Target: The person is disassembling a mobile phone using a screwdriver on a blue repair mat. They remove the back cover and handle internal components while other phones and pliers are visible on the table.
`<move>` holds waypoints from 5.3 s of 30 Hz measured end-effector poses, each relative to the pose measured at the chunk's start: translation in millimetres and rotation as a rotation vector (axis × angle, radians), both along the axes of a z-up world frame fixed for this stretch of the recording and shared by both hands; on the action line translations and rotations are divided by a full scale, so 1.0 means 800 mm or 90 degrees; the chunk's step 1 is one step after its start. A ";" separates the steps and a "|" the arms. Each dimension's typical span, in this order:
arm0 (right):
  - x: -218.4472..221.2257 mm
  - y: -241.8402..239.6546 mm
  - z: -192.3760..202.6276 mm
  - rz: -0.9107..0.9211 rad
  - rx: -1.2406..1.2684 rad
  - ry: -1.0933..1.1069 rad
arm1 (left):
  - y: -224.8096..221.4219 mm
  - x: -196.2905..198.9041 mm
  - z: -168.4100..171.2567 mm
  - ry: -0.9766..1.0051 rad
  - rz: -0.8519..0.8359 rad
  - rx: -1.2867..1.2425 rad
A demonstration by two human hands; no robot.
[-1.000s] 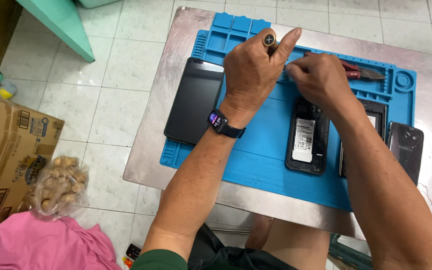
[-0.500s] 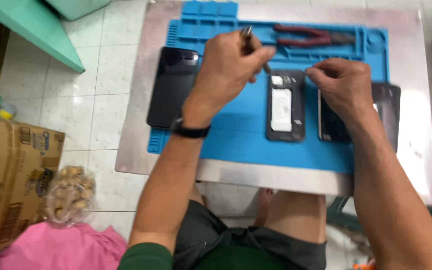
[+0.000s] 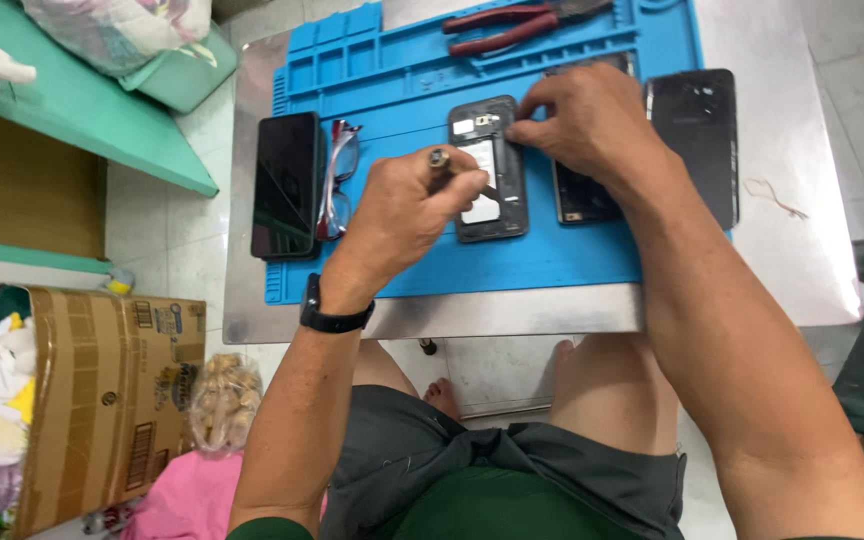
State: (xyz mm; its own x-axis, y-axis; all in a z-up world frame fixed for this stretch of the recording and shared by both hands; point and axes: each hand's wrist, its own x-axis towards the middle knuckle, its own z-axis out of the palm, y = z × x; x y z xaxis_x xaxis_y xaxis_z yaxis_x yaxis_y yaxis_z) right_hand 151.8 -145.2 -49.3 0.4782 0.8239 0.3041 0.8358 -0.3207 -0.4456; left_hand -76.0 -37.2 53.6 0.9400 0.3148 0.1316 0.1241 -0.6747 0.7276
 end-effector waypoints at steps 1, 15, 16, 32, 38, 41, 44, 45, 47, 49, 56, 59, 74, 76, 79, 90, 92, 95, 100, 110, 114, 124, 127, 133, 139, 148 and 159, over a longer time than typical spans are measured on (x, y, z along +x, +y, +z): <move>0.002 0.001 -0.003 0.008 0.012 -0.009 | -0.002 0.001 0.001 -0.009 0.003 -0.016; -0.003 0.004 0.003 -0.015 -0.051 -0.011 | -0.014 -0.033 -0.016 0.014 0.084 -0.070; -0.004 0.002 0.004 -0.014 -0.043 -0.004 | -0.014 -0.033 -0.017 0.012 0.082 -0.062; -0.006 0.000 0.016 -0.024 -0.059 0.040 | 0.007 -0.006 -0.014 -0.105 0.057 0.053; -0.006 0.002 0.015 -0.036 -0.061 0.043 | 0.015 0.010 -0.019 -0.069 0.028 0.093; -0.004 0.002 0.012 -0.023 -0.058 0.027 | 0.017 0.011 -0.021 -0.052 0.025 0.079; -0.003 0.003 0.013 -0.036 -0.081 0.037 | 0.018 0.013 -0.021 -0.047 0.024 0.078; -0.003 0.004 0.013 -0.038 -0.081 0.037 | 0.019 0.013 -0.020 -0.047 0.022 0.079; -0.004 0.004 0.014 -0.036 -0.068 0.031 | 0.019 0.013 -0.018 -0.045 0.014 0.086; -0.002 0.004 0.011 -0.033 -0.066 0.033 | 0.019 0.013 -0.018 -0.043 0.019 0.078; -0.003 0.004 0.013 -0.023 -0.074 0.035 | 0.020 0.016 -0.021 -0.027 0.016 0.097; -0.002 0.004 0.008 -0.009 -0.053 0.020 | 0.021 0.017 -0.014 -0.032 -0.016 0.120; 0.000 0.006 0.002 -0.016 -0.033 0.016 | 0.013 0.066 -0.060 -0.232 0.054 0.378; 0.000 0.005 0.001 -0.010 -0.027 0.002 | 0.002 0.066 -0.071 -0.230 0.077 0.291; -0.003 0.004 0.007 -0.013 -0.025 0.013 | -0.015 0.061 -0.070 -0.197 0.079 0.067; -0.003 0.005 0.010 -0.011 -0.047 0.045 | 0.000 0.052 -0.073 -0.244 0.073 0.241; 0.000 0.006 0.006 -0.009 -0.041 0.029 | 0.004 0.061 -0.071 -0.274 0.122 0.328; -0.009 -0.002 0.021 0.039 0.159 0.016 | 0.010 0.066 -0.075 -0.270 0.147 0.301; -0.050 -0.009 0.068 0.085 0.376 -0.079 | 0.008 0.081 -0.097 -0.325 0.145 0.383; -0.075 -0.010 0.131 0.131 0.112 -0.308 | 0.030 0.093 -0.141 -0.190 0.103 0.338; -0.080 0.002 0.133 0.159 -0.002 -0.331 | 0.033 0.069 -0.125 -0.132 0.008 0.126; -0.079 0.011 0.115 0.138 0.045 -0.248 | 0.025 0.055 -0.107 -0.195 0.036 0.089; -0.080 0.017 0.103 0.071 -0.004 -0.235 | 0.025 0.060 -0.119 -0.259 0.056 0.106; -0.103 0.019 0.117 0.000 -0.056 -0.202 | 0.027 0.025 -0.111 -0.254 0.079 0.219; -0.092 0.030 0.097 -0.094 -0.093 -0.218 | -0.006 -0.089 -0.123 -0.161 0.153 0.192; -0.102 0.016 0.112 -0.049 -0.086 -0.265 | -0.002 -0.119 -0.138 -0.248 0.124 0.083; -0.130 0.031 0.111 -0.119 -0.120 -0.197 | -0.011 -0.119 -0.136 -0.056 0.156 0.269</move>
State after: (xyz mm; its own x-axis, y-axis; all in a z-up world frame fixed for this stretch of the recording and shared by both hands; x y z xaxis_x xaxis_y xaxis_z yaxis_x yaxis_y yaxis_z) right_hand 47.9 -120.3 39.3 0.5348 0.7865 0.3088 0.8407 -0.5319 -0.1014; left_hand -171.2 -45.9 -55.4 0.8250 0.4266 0.3707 0.2659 -0.8717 0.4115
